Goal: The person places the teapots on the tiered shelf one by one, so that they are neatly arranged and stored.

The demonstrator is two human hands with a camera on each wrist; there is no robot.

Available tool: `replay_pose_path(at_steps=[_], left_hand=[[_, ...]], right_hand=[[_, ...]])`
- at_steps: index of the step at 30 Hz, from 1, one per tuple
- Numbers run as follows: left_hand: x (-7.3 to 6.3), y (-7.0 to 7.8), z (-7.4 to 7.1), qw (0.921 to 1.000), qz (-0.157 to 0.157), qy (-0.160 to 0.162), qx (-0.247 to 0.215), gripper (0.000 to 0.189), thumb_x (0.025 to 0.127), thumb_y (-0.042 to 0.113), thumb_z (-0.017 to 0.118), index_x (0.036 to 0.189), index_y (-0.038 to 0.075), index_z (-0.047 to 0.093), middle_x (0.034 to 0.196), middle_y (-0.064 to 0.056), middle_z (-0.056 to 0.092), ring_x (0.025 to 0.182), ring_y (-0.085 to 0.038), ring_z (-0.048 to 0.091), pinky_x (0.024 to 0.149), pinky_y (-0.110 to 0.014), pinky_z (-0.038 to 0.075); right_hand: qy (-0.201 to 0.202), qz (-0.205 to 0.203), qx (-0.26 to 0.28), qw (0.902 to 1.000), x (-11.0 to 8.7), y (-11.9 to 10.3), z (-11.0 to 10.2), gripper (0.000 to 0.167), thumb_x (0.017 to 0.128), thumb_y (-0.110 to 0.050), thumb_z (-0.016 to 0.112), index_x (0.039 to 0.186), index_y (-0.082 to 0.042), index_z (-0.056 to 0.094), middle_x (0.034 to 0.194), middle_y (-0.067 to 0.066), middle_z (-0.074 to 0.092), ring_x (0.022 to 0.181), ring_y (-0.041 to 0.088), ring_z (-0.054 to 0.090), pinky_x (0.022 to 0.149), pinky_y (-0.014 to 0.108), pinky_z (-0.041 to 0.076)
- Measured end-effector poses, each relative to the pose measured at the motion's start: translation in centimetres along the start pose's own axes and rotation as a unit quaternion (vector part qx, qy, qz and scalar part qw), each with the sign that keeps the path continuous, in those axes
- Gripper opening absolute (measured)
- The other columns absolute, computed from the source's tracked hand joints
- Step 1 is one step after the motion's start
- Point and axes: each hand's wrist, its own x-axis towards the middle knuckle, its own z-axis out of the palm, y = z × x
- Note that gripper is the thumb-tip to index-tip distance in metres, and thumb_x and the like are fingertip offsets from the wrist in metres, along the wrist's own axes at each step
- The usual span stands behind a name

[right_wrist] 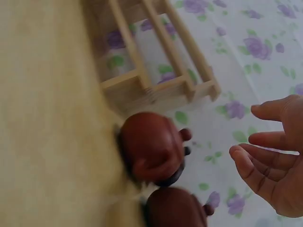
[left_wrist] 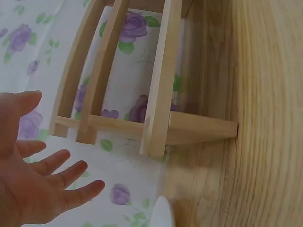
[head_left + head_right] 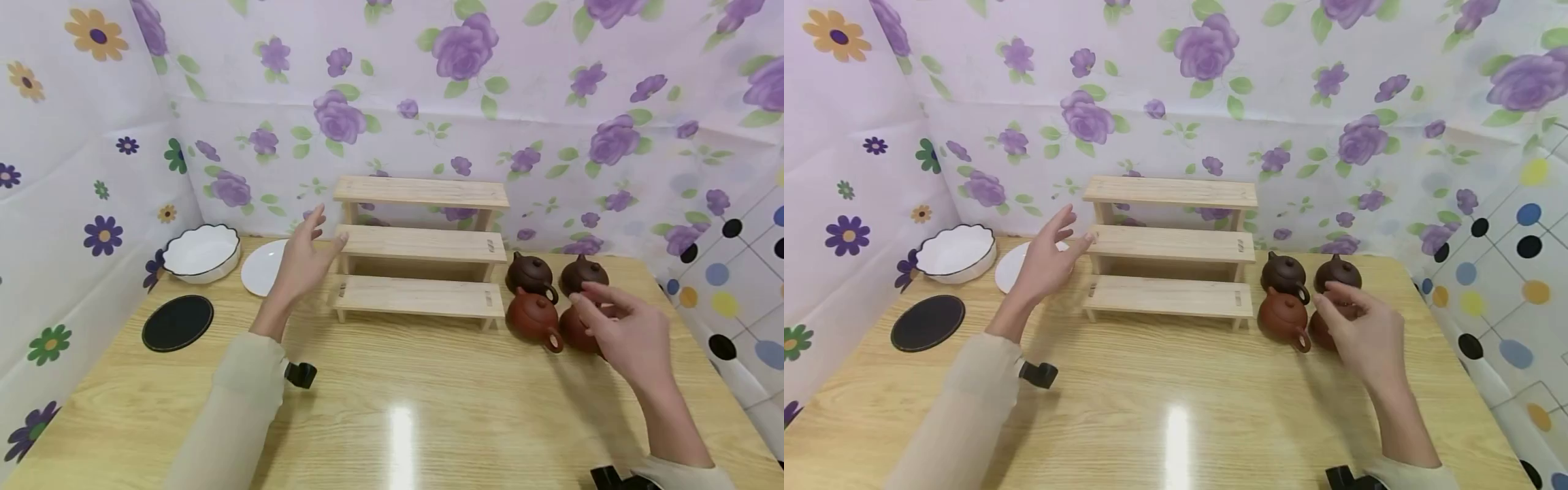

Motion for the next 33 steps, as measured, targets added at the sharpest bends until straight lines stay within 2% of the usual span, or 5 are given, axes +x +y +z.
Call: replay_pose_path(at_steps=[7,13,17,24,33], left_hand=[[2.3,-1.1,0.6,0.9919,-0.042,-0.025,-0.117,0.081,0.109,0.044,0.055,0.172,0.020,0.010,0.169,-0.023,0.030,0.154,-0.046,0.034,0.122,-0.060,0.036],[3.6,-1.5,1.3,0.9910,-0.025,-0.023,-0.129,0.076,0.111,0.045,0.051,0.172,0.025,0.012,0.158,-0.024,0.044,0.142,-0.046,0.049,0.113,-0.058,0.046],[4.1,-1.4,1.8,0.9909,-0.030,-0.009,-0.131,0.073,0.111,0.045,0.051,0.172,0.030,0.013,0.148,-0.022,0.053,0.126,-0.037,0.060,0.100,-0.046,0.053],[5.0,-1.5,2.1,0.9907,-0.039,0.016,-0.129,0.066,0.111,0.042,0.052,0.170,0.038,0.022,0.109,-0.010,0.059,0.086,-0.015,0.058,0.075,-0.030,0.051],[5.9,-1.0,1.8,0.9943,-0.054,0.030,-0.088,0.062,0.110,0.050,0.050,0.166,0.048,0.024,0.099,-0.004,0.055,0.079,-0.014,0.052,0.064,-0.027,0.046]], right_hand=[[-0.060,0.013,-0.040,0.9973,-1.6,2.7,0.9,0.044,0.099,-0.035,0.077,0.127,-0.001,0.076,0.092,0.013,0.082,0.062,0.005,0.073,0.054,0.022,0.053],[-0.132,0.060,-0.055,0.9879,-2.0,3.3,0.8,0.056,0.099,-0.042,0.075,0.134,0.002,0.071,0.084,0.012,0.081,0.066,0.017,0.077,0.058,0.025,0.053],[-0.164,0.084,-0.045,0.9818,-1.9,3.6,0.8,0.062,0.099,-0.042,0.075,0.138,0.005,0.067,0.086,0.013,0.081,0.070,0.018,0.078,0.059,0.026,0.056],[-0.171,0.082,-0.052,0.9804,-2.1,3.8,1.5,0.055,0.099,-0.038,0.075,0.133,0.005,0.070,0.085,0.011,0.081,0.071,0.018,0.078,0.061,0.026,0.058],[-0.167,0.053,-0.060,0.9826,-1.8,3.6,2.6,0.038,0.100,-0.026,0.074,0.124,0.004,0.076,0.082,0.008,0.080,0.069,0.018,0.077,0.060,0.026,0.058]])
